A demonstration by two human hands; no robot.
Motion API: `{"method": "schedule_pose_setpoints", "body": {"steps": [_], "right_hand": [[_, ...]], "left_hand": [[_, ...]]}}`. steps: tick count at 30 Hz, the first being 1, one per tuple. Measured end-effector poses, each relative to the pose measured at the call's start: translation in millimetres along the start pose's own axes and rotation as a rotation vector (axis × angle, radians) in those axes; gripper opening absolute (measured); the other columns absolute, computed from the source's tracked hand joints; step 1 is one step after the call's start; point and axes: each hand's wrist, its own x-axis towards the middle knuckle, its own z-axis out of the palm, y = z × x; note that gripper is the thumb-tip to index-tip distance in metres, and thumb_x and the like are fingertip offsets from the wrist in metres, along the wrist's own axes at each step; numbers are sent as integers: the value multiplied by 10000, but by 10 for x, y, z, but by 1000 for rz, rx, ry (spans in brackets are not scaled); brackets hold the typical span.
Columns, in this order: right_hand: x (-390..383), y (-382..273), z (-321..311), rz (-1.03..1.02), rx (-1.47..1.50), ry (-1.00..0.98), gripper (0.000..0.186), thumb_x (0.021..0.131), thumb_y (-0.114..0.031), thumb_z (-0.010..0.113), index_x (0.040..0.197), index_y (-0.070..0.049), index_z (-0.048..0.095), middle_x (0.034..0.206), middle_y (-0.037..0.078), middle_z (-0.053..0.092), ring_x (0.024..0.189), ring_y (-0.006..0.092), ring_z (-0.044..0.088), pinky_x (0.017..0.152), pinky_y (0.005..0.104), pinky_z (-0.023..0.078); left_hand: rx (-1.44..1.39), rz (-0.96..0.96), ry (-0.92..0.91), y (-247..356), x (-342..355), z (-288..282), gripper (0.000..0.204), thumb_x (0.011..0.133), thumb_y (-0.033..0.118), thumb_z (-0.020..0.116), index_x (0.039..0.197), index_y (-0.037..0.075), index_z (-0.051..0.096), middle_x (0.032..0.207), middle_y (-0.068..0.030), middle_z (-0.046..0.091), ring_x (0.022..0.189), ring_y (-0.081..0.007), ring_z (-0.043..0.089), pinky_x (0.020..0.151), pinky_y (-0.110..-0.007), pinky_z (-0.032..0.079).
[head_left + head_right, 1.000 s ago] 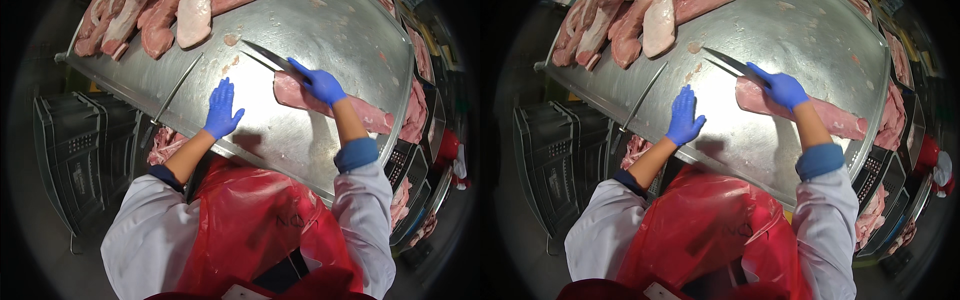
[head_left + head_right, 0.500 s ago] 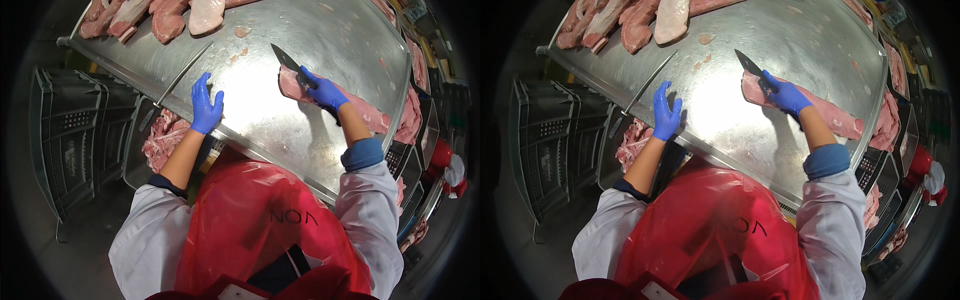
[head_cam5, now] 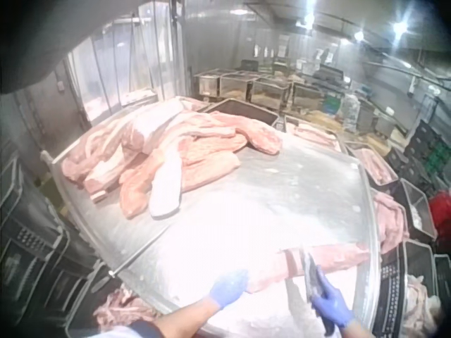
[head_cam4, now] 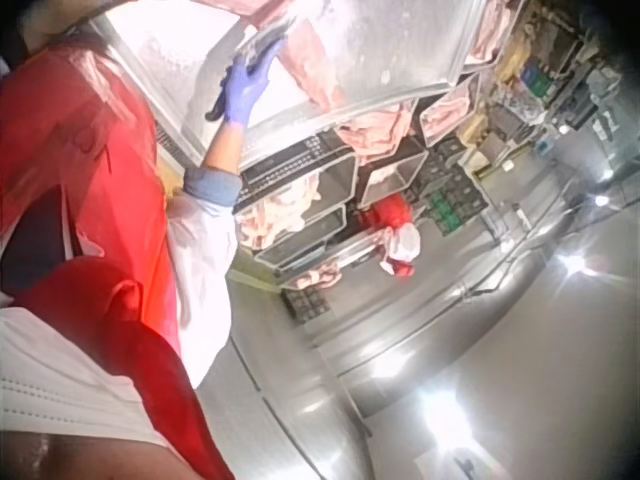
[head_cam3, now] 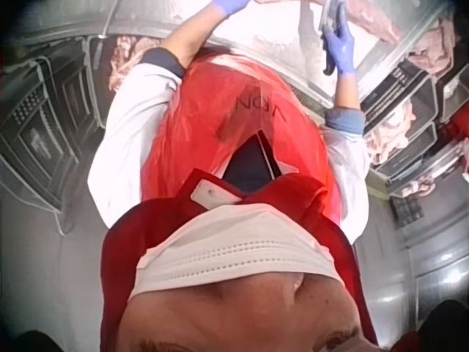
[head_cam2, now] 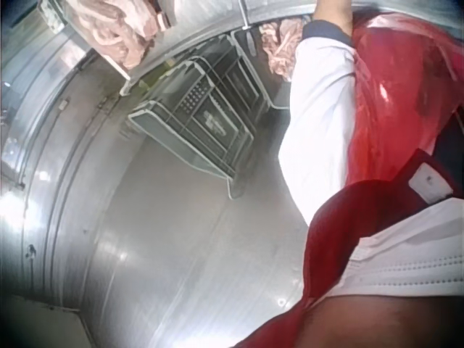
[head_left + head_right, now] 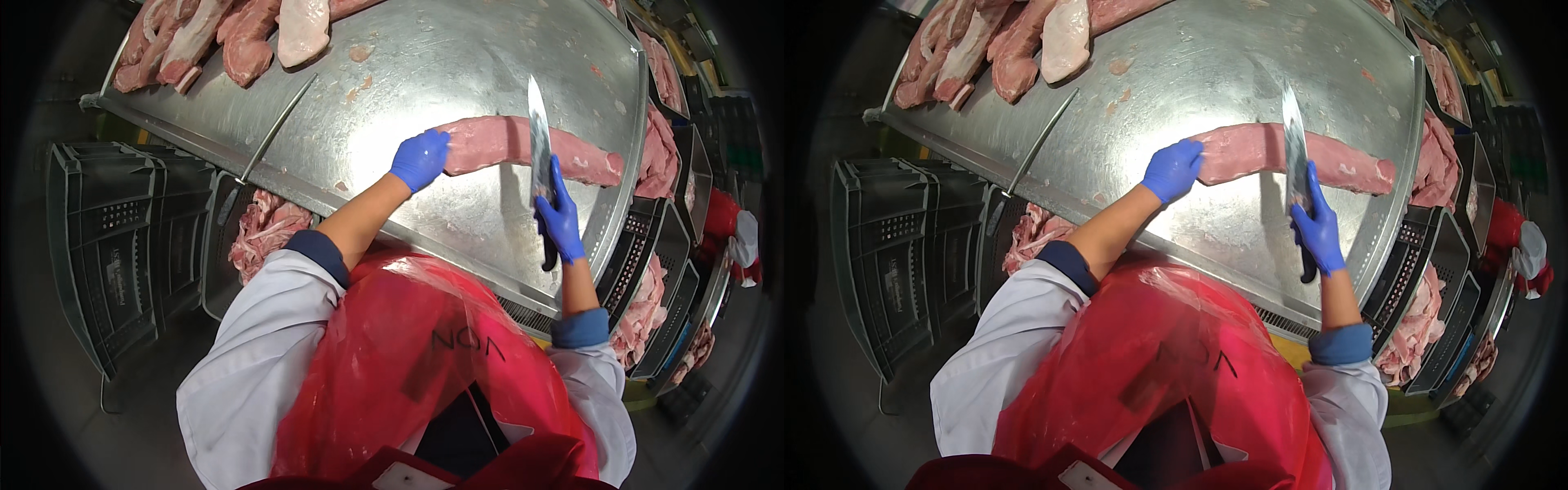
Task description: The person trims fat and connective tissue from large cuts of raw meat using a knife on a stainless steel table. They repeatedly lift and reposition the meat to access different sides, placing trimmed pieces into a nearby bin.
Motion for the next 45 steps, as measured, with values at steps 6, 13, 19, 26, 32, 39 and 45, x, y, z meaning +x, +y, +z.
{"method": "schedule_pose_setpoints", "body": {"steps": [6,13,19,26,32,39,45], "right_hand": [[703,-59,1048,-349,-268,-35,694,967,-228,571,1590,-282,270,872,280,681,744,415,697,722,459,533],[45,216,1094,-269,-805,-242,754,930,-178,556,1597,-278,218,818,263,675,725,456,663,673,533,520],[-971,510,402,-150,-619,-306,730,940,-156,564,1594,-258,257,827,261,671,728,472,653,679,539,521],[390,95,1336,-306,-714,-192,771,907,-135,543,1590,-313,234,855,258,669,784,446,661,750,533,523],[-640,638,755,-274,-684,-305,794,905,-113,556,1605,-264,214,764,239,659,687,411,663,667,511,533],[-518,768,-163,-55,-225,115,724,1013,-175,549,1621,-291,172,674,120,628,546,196,599,589,374,523],[900,637,-689,-53,-130,317,788,943,-189,596,1611,-320,199,757,147,680,610,209,653,605,364,550]], "left_hand": [[-821,-384,62,-342,-73,112,109,978,121,626,924,26,626,707,36,544,619,-51,468,572,-233,416],[-918,-395,101,-316,-103,164,126,999,138,628,912,49,613,705,40,538,609,-44,476,560,-224,415],[-1057,-453,215,-488,-293,127,172,1020,193,625,925,51,606,686,31,541,585,-41,464,536,-228,386],[-1075,-471,153,-305,-223,37,216,1014,225,637,928,30,600,673,8,563,569,-66,494,536,-240,422],[-1276,-581,247,-23,-469,-448,145,1001,157,626,941,25,612,783,-20,600,654,-93,561,591,-255,473],[187,-534,-528,-1328,-1822,-1797,318,852,262,752,1071,46,671,1008,-173,700,939,-280,693,842,-398,536],[301,89,-251,105,-143,-780,685,805,268,756,1390,20,501,1388,-254,528,1286,-430,502,1086,-478,420]]}}
